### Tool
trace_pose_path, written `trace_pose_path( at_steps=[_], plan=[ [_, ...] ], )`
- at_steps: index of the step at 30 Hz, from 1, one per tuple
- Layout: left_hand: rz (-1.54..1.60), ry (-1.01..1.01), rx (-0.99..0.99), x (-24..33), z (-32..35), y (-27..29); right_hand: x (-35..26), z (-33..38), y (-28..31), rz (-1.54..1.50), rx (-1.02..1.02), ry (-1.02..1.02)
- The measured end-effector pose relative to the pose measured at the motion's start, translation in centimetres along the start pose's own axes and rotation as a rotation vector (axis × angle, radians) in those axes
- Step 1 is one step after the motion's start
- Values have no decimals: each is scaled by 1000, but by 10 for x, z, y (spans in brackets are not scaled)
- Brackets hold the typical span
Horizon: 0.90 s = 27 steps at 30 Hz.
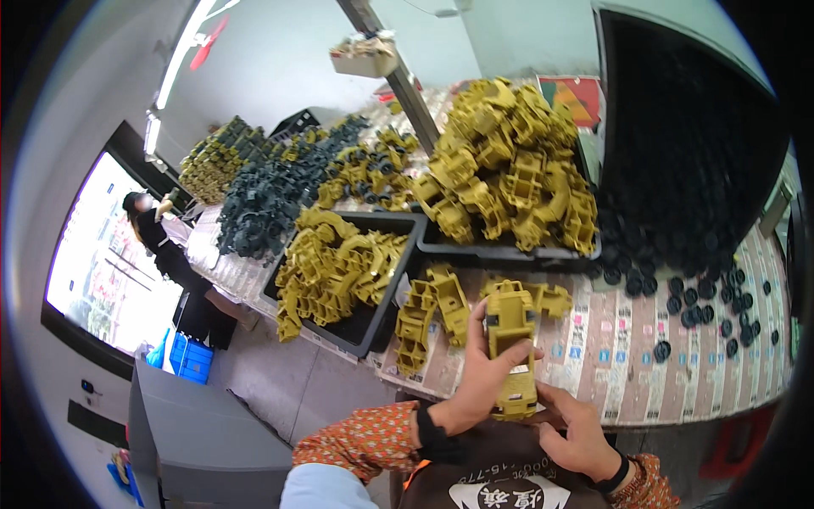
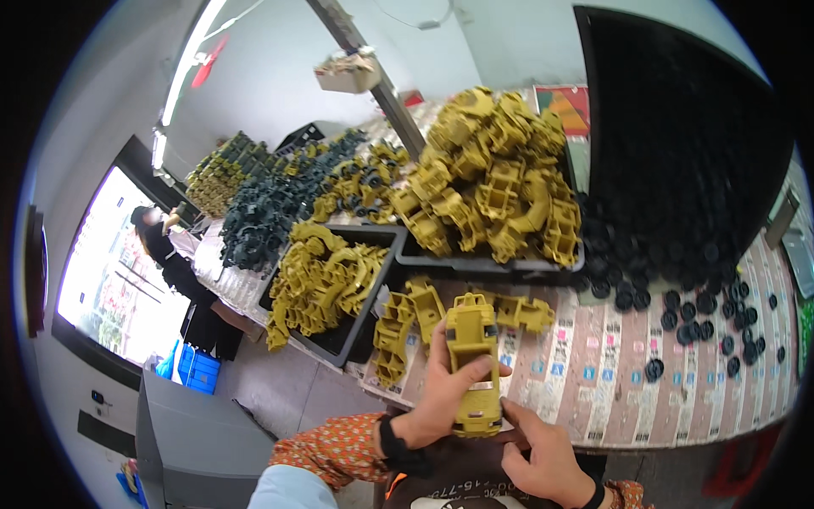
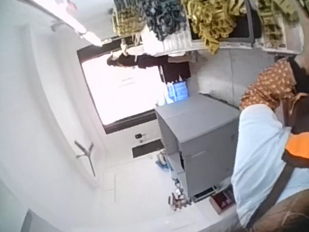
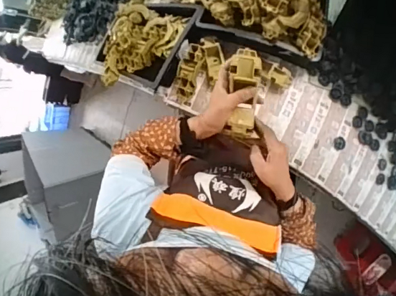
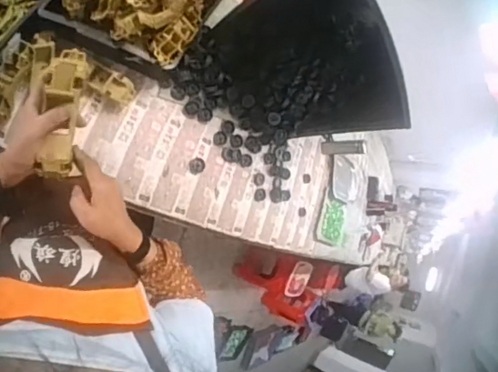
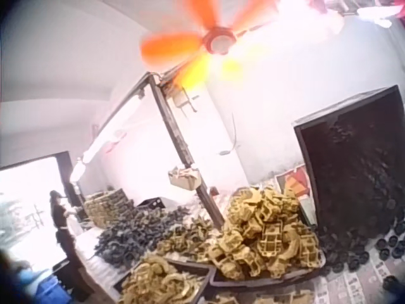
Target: The person sits at a table and assembles yellow plastic frames with black circular wheels. They pick up a frame, insert a wheel into a slot, and place the assembled unit into a bin. The process is repeated continuously with multiple units.
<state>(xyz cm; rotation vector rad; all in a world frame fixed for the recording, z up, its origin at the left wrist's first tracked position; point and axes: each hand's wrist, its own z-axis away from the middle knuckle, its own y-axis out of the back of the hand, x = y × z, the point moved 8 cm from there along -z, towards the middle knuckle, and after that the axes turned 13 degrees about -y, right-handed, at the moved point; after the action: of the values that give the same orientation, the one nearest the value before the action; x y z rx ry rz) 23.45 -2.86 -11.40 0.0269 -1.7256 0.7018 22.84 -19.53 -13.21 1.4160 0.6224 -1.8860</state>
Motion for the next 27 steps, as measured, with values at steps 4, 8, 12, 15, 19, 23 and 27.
trace_pose_path(
  at_steps=[4, 8, 12, 15, 19, 23, 27],
  plan=[
    [-1, 247, 24, 64, -62, 41, -38, 4, 32, 29, 168, 107],
    [30, 167, 126, 116, -188, 143, -7, 19, 80, -151, 357, 1],
    [-712, -372, 56, 157, -315, 220, 29, 59, 125, -229, 599, -82],
    [-1732, -633, 55, 181, -351, 278, 50, 93, 155, -205, 727, -209],
    [-1509, -619, 37, 176, -377, 308, 16, 130, 200, -99, 928, -113],
    [-58, -333, 300, 134, -399, 351, -19, 152, 298, 347, 1211, -103],
    [-312, -251, 247, 146, -356, 250, -10, 159, 473, 555, 1580, -29]
  ],
)
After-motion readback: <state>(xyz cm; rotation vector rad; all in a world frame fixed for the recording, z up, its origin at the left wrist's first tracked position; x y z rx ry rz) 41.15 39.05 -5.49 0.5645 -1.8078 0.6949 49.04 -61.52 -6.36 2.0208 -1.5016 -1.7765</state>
